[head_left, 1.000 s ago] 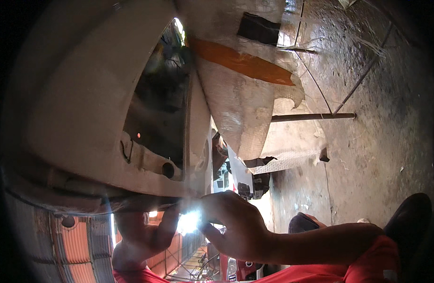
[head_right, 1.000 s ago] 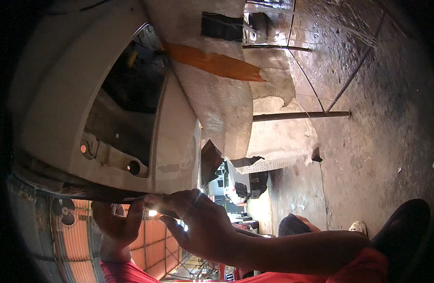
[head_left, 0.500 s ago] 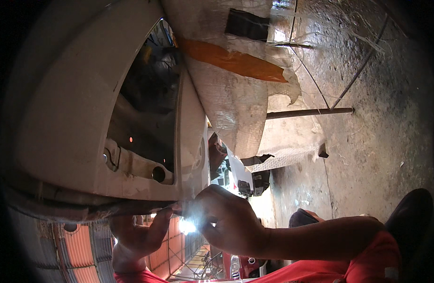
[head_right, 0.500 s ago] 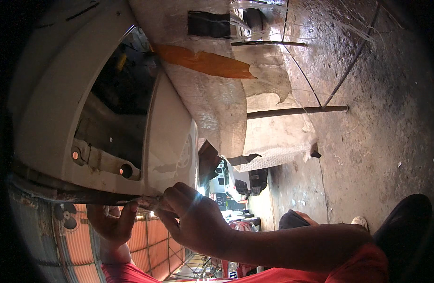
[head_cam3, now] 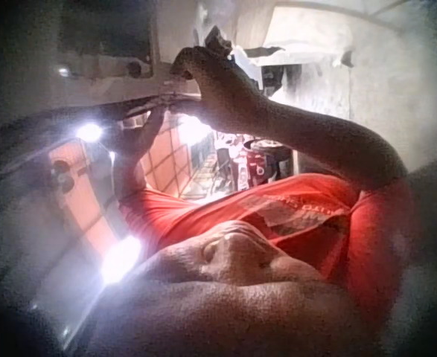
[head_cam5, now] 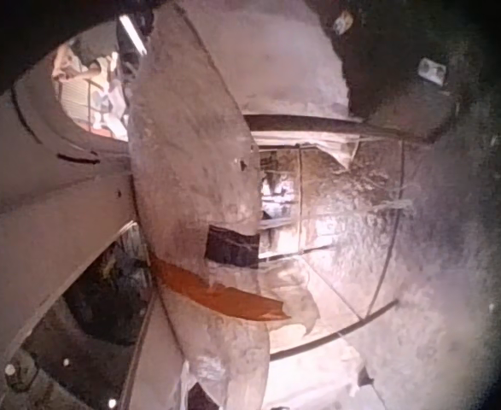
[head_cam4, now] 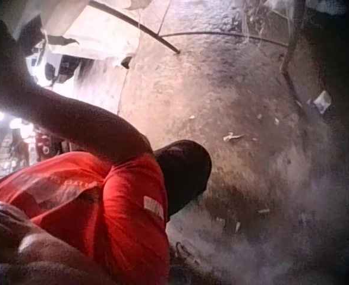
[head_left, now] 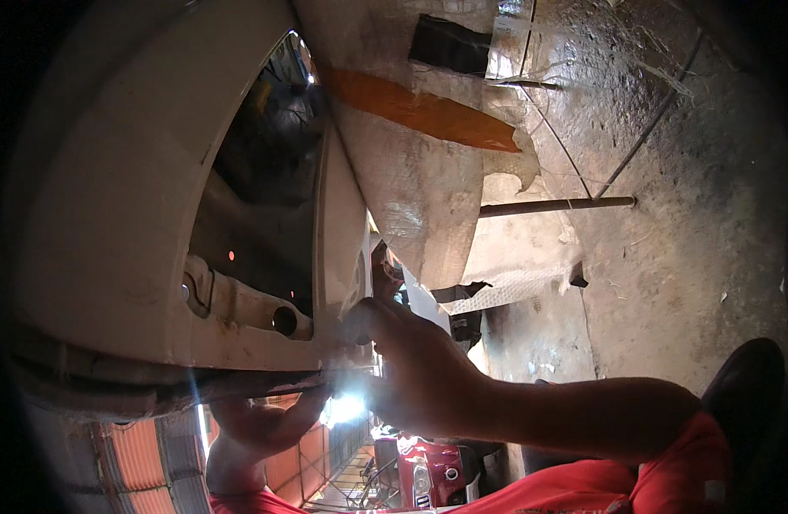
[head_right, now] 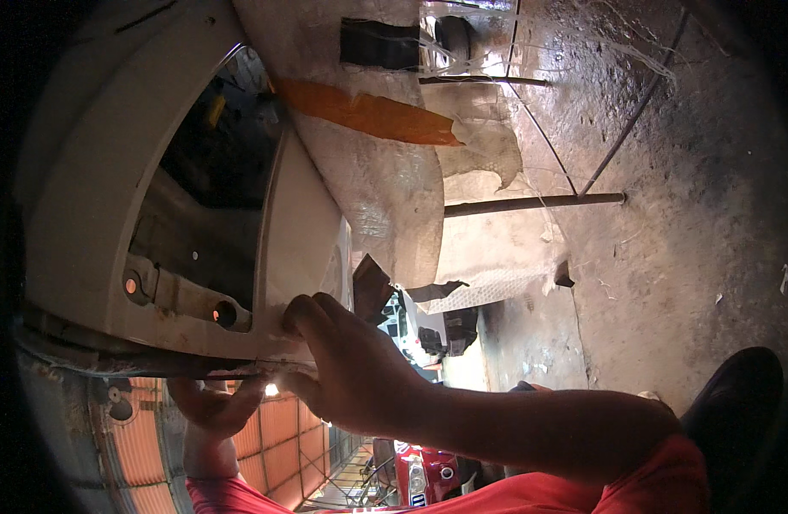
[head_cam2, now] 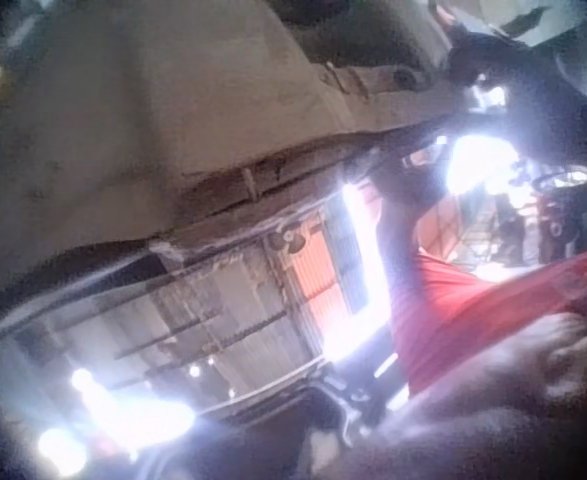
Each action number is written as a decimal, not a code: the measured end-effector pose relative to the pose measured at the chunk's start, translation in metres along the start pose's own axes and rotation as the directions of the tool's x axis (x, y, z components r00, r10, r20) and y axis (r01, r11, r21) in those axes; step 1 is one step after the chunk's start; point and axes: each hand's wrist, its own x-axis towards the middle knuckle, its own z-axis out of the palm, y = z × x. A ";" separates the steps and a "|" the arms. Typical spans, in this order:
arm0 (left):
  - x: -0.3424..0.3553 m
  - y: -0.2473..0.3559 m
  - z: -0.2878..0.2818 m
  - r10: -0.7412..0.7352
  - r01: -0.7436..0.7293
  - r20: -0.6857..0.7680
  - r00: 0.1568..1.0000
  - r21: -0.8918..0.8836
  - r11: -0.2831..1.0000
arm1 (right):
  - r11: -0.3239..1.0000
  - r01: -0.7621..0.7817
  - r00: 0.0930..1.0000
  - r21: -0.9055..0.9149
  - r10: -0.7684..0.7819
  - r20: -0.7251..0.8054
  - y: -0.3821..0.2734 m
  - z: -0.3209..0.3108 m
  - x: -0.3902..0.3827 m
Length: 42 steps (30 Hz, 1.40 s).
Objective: The person removes a rubber seal from a car door, then uses a screwdriver to remove screws and a plastic clip from the door frame. They also pick up a small metal part from the car seat.
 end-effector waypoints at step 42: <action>0.018 0.022 0.141 -0.579 -0.322 -0.635 0.511 -0.766 0.556 | 0.767 -0.163 0.966 -0.620 0.251 0.056 -0.053 -0.002 0.004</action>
